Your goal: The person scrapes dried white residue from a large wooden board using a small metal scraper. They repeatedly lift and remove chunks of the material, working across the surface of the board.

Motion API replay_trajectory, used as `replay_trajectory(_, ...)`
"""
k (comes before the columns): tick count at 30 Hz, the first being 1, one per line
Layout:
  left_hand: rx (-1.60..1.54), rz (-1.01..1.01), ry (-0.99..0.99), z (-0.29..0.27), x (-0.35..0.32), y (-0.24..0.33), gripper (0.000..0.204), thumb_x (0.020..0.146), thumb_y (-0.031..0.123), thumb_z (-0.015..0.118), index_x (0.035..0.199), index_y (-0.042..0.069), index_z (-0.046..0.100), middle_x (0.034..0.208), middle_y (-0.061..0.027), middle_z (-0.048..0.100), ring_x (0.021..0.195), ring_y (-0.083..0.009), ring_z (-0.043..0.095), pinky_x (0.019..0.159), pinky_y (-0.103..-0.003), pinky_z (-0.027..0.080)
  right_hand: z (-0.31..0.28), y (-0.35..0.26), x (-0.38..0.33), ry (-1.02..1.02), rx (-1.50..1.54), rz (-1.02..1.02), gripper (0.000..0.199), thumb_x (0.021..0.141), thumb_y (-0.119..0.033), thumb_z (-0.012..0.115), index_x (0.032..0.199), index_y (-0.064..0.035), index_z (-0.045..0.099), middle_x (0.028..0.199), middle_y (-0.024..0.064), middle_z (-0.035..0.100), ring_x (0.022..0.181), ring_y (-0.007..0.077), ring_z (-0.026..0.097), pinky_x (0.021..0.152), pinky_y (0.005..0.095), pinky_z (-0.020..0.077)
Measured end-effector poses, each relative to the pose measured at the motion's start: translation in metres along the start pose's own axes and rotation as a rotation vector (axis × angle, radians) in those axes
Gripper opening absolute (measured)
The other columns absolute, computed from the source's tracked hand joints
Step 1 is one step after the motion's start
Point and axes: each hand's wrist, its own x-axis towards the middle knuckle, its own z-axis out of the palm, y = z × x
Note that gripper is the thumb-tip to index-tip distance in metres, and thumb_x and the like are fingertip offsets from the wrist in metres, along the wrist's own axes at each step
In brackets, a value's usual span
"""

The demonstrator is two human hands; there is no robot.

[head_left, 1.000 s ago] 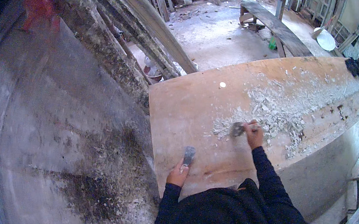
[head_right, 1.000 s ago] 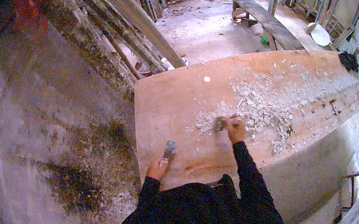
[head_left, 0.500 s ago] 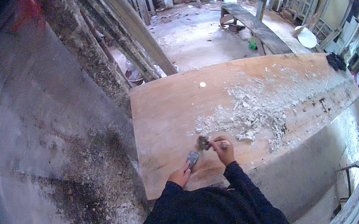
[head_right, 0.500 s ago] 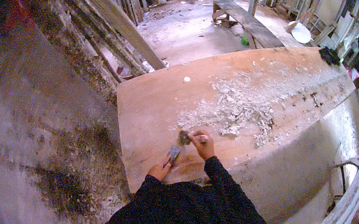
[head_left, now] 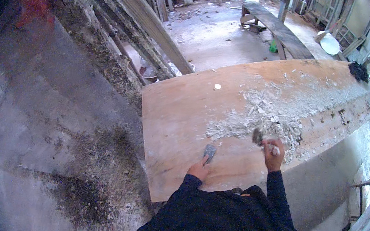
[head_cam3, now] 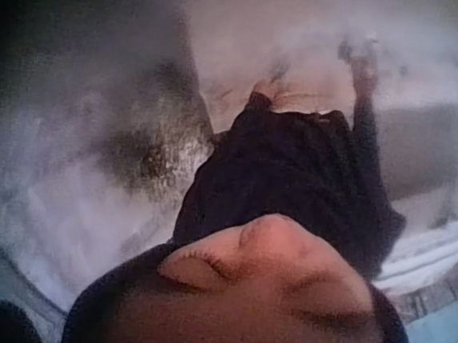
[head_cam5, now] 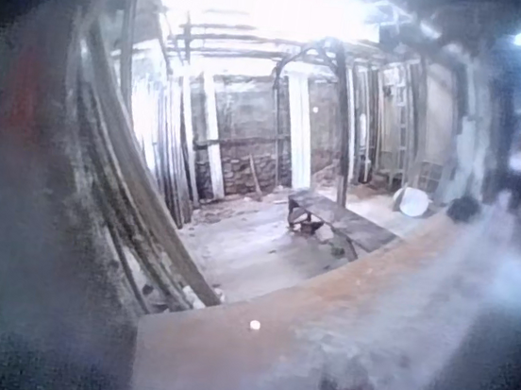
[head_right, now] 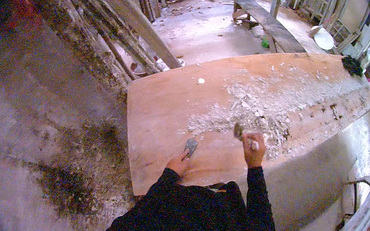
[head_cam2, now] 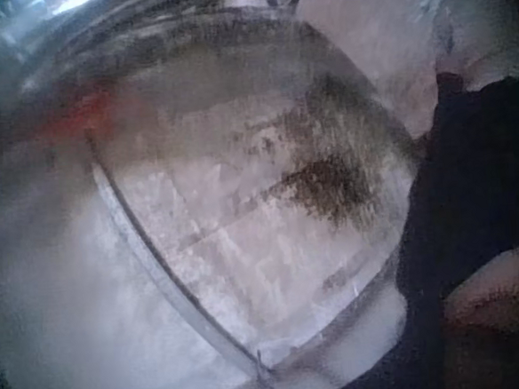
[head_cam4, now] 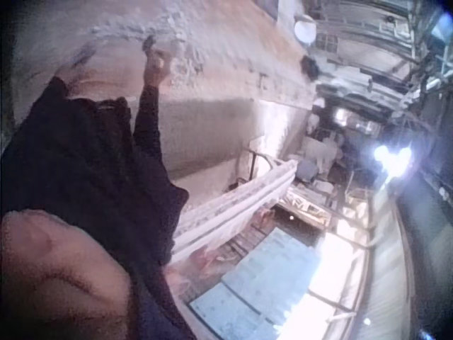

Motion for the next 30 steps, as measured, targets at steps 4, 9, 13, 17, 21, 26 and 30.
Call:
replay_trajectory(4, 0.076, -0.035, -0.009, 0.012, 0.009, 0.015, 0.049, 0.084, 0.030, 0.041, 0.130, 0.015, 0.035, 0.087, -0.0259, 0.058, 0.082, -0.0400, 0.057, 0.073, -0.047, 0.044, -0.001, -0.045, -0.009, -0.164, 0.087, 0.076, 0.013, 0.072, -0.012, 0.067, 0.070, -0.0053, 0.057, 0.068, 0.0099, 0.055, 0.065, 0.0262, 0.054, 0.057, 0.0324, 0.0419)
replay_trajectory(9, 0.078, -0.158, -0.051, 0.022, 0.001, 0.036, 0.050, 0.085, 0.029, 0.039, 0.132, 0.017, 0.030, 0.091, -0.0256, 0.058, 0.083, -0.0403, 0.057, 0.073, -0.048, 0.044, -0.003, -0.051, -0.013, -0.353, 0.201, 0.127, 0.011, 0.074, -0.013, 0.067, 0.072, -0.0061, 0.058, 0.068, 0.0094, 0.054, 0.063, 0.0254, 0.054, 0.054, 0.0330, 0.0423)
replay_trajectory(13, 0.107, -0.216, -0.075, 0.023, 0.017, 0.048, 0.050, 0.085, 0.028, 0.039, 0.133, 0.014, 0.028, 0.093, -0.0266, 0.058, 0.083, -0.0410, 0.057, 0.073, -0.049, 0.044, 0.000, -0.046, -0.010, -0.410, 0.211, 0.115, 0.011, 0.074, -0.014, 0.067, 0.073, -0.0064, 0.059, 0.068, 0.0086, 0.053, 0.062, 0.0244, 0.054, 0.054, 0.0327, 0.0427)
replay_trajectory(17, 0.024, -0.160, -0.018, 0.030, 0.005, 0.047, 0.051, 0.085, 0.027, 0.038, 0.133, 0.013, 0.027, 0.092, -0.0288, 0.057, 0.081, -0.0420, 0.057, 0.072, -0.049, 0.044, 0.003, -0.039, -0.007, -0.418, 0.203, 0.081, 0.010, 0.074, -0.014, 0.067, 0.074, -0.0067, 0.059, 0.068, 0.0081, 0.053, 0.061, 0.0238, 0.055, 0.053, 0.0319, 0.0431)
replay_trajectory(21, 0.093, -0.067, 0.098, 0.054, -0.013, 0.032, 0.051, 0.086, 0.027, 0.038, 0.134, 0.016, 0.026, 0.088, -0.0289, 0.057, 0.080, -0.0422, 0.057, 0.072, -0.049, 0.044, 0.000, -0.041, -0.005, -0.442, 0.236, 0.046, 0.011, 0.073, -0.013, 0.067, 0.074, -0.0066, 0.059, 0.069, 0.0083, 0.054, 0.059, 0.0239, 0.055, 0.052, 0.0318, 0.0432)
replay_trajectory(26, 0.057, -0.237, 0.055, 0.029, 0.035, 0.048, 0.050, 0.085, 0.027, 0.038, 0.133, 0.019, 0.028, 0.084, -0.0277, 0.058, 0.080, -0.0426, 0.057, 0.073, -0.049, 0.044, -0.002, -0.042, -0.009, -0.454, 0.261, 0.014, 0.011, 0.071, -0.012, 0.069, 0.074, -0.0065, 0.060, 0.069, 0.0085, 0.054, 0.059, 0.0239, 0.056, 0.051, 0.0316, 0.0435)
replay_trajectory(30, 0.044, -0.211, 0.051, 0.023, 0.029, 0.053, 0.048, 0.085, 0.028, 0.038, 0.132, 0.020, 0.031, 0.085, -0.0280, 0.058, 0.079, -0.0432, 0.057, 0.074, -0.049, 0.044, -0.008, -0.034, -0.009, -0.456, 0.247, 0.020, 0.011, 0.071, -0.012, 0.069, 0.074, -0.0066, 0.060, 0.069, 0.0088, 0.055, 0.059, 0.0242, 0.056, 0.051, 0.0317, 0.0435)
